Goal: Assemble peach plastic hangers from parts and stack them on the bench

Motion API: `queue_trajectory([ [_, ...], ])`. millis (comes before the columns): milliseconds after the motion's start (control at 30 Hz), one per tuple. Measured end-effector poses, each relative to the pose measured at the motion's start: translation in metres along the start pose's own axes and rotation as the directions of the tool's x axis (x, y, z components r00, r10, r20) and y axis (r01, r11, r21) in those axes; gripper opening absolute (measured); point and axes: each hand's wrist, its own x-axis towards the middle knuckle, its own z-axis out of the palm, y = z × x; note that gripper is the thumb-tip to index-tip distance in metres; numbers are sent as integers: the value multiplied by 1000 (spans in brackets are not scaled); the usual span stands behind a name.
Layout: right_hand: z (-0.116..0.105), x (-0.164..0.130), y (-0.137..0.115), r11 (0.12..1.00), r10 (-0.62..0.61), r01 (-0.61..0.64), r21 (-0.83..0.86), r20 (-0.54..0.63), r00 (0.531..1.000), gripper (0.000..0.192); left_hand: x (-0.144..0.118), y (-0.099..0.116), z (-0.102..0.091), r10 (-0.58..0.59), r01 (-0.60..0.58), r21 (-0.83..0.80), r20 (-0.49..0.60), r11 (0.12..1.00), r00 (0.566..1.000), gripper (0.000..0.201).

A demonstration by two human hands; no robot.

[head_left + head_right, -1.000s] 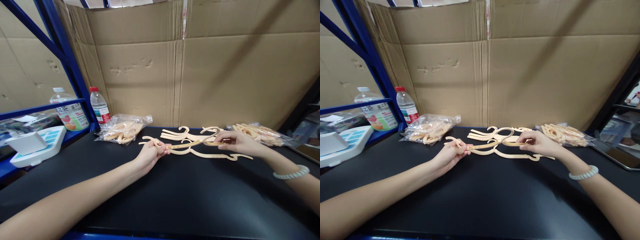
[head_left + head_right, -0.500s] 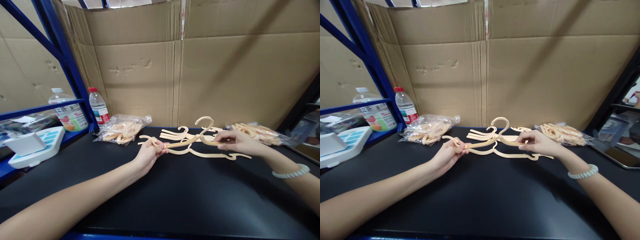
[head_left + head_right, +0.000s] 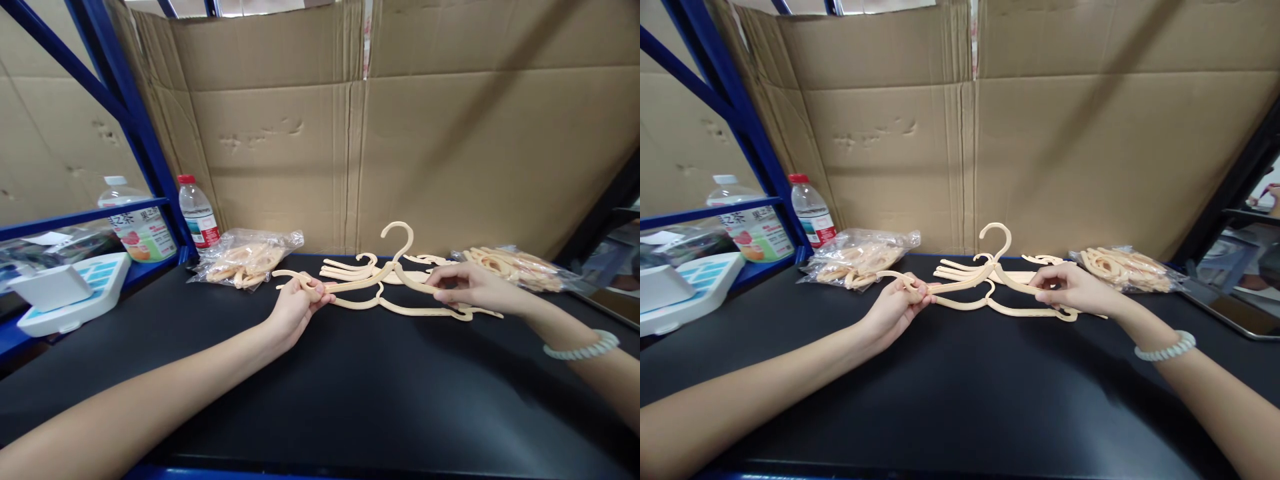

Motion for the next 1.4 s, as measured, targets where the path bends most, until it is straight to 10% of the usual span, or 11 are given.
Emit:
queue_trajectory([
  [367,2,1,-7,993,58,-55,105,-26,998,38,-2,4,5,-9,6,-41,-78,999,997,19],
  [567,1,2,-11,988,111,-99,115,-101,989,45,-7,-4,1,-32,2,165,180,986,983,4],
  [800,2,1,-12,993,63,-60,102,-28,998,38,-19,-13,3,-41,-241,411,569,879,821,16],
  [1033,5,-1,-7,996,0,15,-82,185,983,29,-19,-15,2,-62,-262,446,592,856,804,11],
  [1400,7,1,-3,980,-27,66,-189,205,978,30,-20,-14,3,-59,-294,465,606,835,793,9],
])
